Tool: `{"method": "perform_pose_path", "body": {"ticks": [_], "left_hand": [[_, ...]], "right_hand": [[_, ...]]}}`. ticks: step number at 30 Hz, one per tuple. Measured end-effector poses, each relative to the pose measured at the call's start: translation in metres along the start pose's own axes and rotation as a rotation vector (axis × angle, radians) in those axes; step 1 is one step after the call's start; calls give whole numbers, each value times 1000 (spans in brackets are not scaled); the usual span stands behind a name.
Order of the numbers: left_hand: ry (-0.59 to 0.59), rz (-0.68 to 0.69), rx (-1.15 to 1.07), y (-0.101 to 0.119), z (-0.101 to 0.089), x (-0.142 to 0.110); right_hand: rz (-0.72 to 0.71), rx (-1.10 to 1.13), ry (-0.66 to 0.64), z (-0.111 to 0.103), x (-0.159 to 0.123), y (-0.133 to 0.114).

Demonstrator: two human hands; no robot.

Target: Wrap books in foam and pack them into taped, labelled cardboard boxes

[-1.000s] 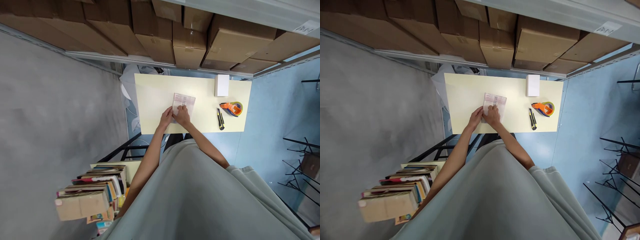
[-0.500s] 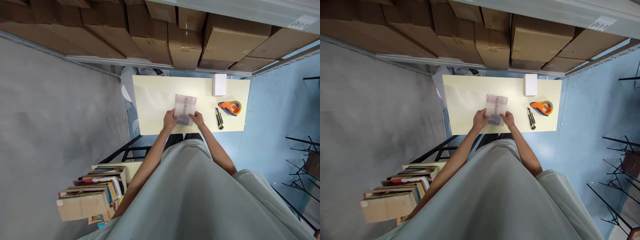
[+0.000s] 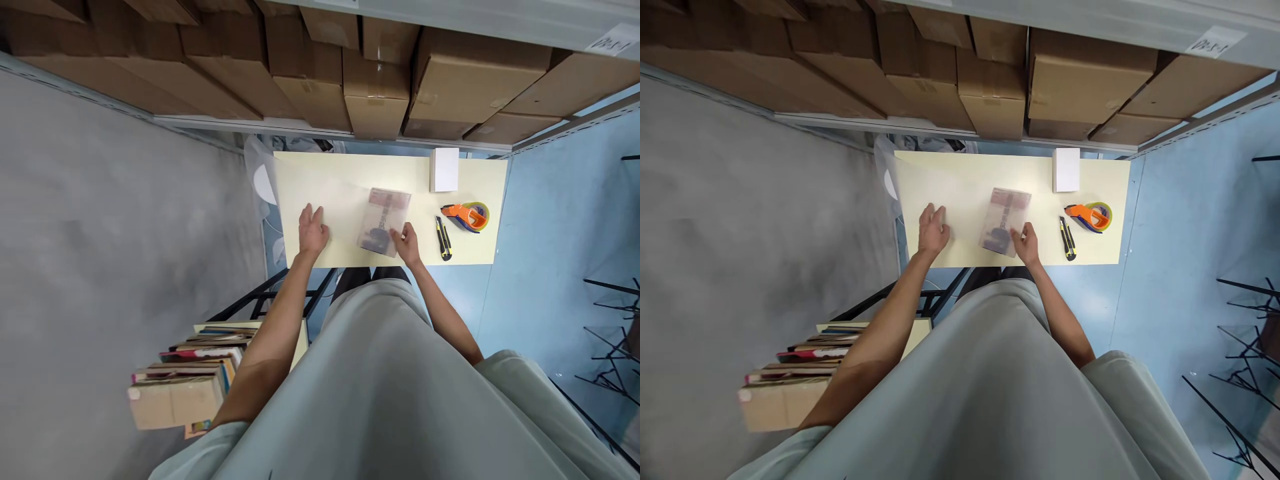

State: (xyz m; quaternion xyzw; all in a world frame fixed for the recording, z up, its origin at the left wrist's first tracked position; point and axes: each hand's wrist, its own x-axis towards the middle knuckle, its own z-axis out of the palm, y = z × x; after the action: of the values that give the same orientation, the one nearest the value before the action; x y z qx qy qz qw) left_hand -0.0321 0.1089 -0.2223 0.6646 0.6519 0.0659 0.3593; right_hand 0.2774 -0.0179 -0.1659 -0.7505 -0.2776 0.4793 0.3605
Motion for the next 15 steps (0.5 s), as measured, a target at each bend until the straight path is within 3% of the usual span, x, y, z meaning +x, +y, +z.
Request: {"method": "perform_pose_path", "body": {"ticks": [4, 9, 12, 15], "left_hand": [[-34, 28, 47, -8, -6, -6], [-60, 82, 62, 15, 12, -30], [-56, 50, 111, 27, 20, -36], [-54, 76, 120, 33, 20, -30]], "right_hand": [[-3, -77, 115, -32, 15, -4], [-22, -286, 167, -67, 26, -16], [-45, -440, 190, -63, 21, -32], [-53, -615, 201, -43, 11, -51]]}}
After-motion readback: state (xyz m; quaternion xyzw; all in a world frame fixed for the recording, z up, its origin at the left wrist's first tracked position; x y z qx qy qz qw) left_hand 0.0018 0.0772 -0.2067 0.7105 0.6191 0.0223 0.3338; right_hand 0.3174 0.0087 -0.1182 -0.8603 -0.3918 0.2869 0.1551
